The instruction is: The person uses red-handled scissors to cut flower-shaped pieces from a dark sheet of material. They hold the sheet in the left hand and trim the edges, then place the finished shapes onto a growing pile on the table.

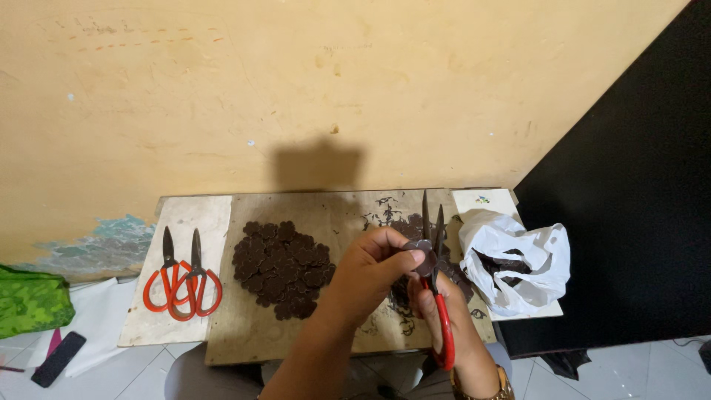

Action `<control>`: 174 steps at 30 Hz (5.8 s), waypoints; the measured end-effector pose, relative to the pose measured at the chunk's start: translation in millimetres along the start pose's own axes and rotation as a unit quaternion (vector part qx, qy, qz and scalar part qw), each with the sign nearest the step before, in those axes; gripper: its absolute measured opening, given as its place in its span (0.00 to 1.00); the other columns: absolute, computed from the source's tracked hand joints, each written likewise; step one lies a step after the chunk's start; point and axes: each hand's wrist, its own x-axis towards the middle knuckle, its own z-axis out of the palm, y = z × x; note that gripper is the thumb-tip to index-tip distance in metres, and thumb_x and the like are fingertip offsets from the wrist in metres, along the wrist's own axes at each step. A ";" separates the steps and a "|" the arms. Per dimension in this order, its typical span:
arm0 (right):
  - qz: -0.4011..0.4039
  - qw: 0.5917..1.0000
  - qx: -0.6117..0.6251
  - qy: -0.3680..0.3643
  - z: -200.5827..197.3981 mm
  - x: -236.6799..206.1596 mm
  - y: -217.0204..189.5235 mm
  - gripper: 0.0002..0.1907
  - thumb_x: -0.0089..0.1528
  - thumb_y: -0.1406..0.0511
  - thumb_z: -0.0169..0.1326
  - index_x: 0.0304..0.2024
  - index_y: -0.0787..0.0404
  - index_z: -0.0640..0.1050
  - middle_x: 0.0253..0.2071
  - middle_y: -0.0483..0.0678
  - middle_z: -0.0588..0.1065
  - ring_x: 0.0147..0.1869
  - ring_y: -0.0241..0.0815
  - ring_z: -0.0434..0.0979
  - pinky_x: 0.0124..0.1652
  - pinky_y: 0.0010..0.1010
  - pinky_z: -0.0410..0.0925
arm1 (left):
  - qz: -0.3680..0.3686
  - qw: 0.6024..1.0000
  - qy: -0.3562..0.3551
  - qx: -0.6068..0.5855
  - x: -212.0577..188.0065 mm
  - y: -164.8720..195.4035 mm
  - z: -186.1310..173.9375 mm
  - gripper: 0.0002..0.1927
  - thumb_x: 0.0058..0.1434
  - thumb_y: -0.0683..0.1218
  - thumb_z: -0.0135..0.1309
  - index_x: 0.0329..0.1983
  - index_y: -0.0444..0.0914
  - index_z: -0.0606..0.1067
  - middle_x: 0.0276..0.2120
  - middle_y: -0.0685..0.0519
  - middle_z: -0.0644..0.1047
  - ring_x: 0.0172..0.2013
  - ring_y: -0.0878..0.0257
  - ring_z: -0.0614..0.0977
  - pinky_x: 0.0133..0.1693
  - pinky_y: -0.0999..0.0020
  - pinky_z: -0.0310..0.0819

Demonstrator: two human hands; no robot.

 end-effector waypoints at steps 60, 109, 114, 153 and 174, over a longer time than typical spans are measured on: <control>0.104 0.994 -0.027 -0.001 -12.7 -9.2 43.7 0.18 0.65 0.51 0.51 0.33 0.58 0.74 0.23 0.37 0.65 0.28 0.30 0.61 0.28 0.25 0.59 | 0.040 0.999 0.028 0.017 4.3 -5.5 -8.9 0.12 0.60 0.38 0.60 0.45 0.34 0.73 0.36 0.52 0.80 0.36 0.67 0.81 0.40 0.71 0.76; 0.059 0.997 -0.015 -0.051 -18.1 -8.8 38.3 0.24 0.67 0.47 0.47 0.36 0.61 0.73 0.24 0.40 0.64 0.27 0.32 0.63 0.27 0.26 0.61 | 0.042 0.995 0.061 0.074 -1.2 1.3 2.6 0.12 0.60 0.35 0.57 0.46 0.34 0.72 0.35 0.53 0.80 0.33 0.70 0.80 0.36 0.75 0.76; 0.056 0.996 -0.026 -0.071 -21.8 -9.0 34.8 0.24 0.68 0.47 0.48 0.37 0.62 0.72 0.26 0.40 0.64 0.30 0.32 0.62 0.30 0.25 0.61 | 0.043 0.994 0.057 0.088 -3.6 3.7 1.0 0.12 0.60 0.35 0.57 0.47 0.33 0.72 0.33 0.53 0.79 0.32 0.70 0.79 0.35 0.75 0.75; 0.075 0.990 -0.039 -0.114 -29.1 -8.1 48.1 0.24 0.66 0.46 0.50 0.34 0.60 0.72 0.26 0.38 0.62 0.31 0.33 0.60 0.31 0.26 0.61 | -0.022 0.966 0.117 0.230 -8.2 21.8 5.9 0.25 0.53 0.38 0.62 0.53 0.36 0.68 0.27 0.56 0.76 0.28 0.72 0.76 0.30 0.76 0.73; 0.056 0.991 -0.050 -0.109 -22.8 -7.7 42.6 0.27 0.65 0.42 0.48 0.38 0.60 0.71 0.29 0.41 0.66 0.34 0.34 0.64 0.34 0.27 0.65 | -0.008 0.977 0.082 0.195 -7.5 3.8 -3.8 0.16 0.57 0.38 0.61 0.45 0.35 0.69 0.29 0.53 0.80 0.30 0.70 0.80 0.33 0.74 0.75</control>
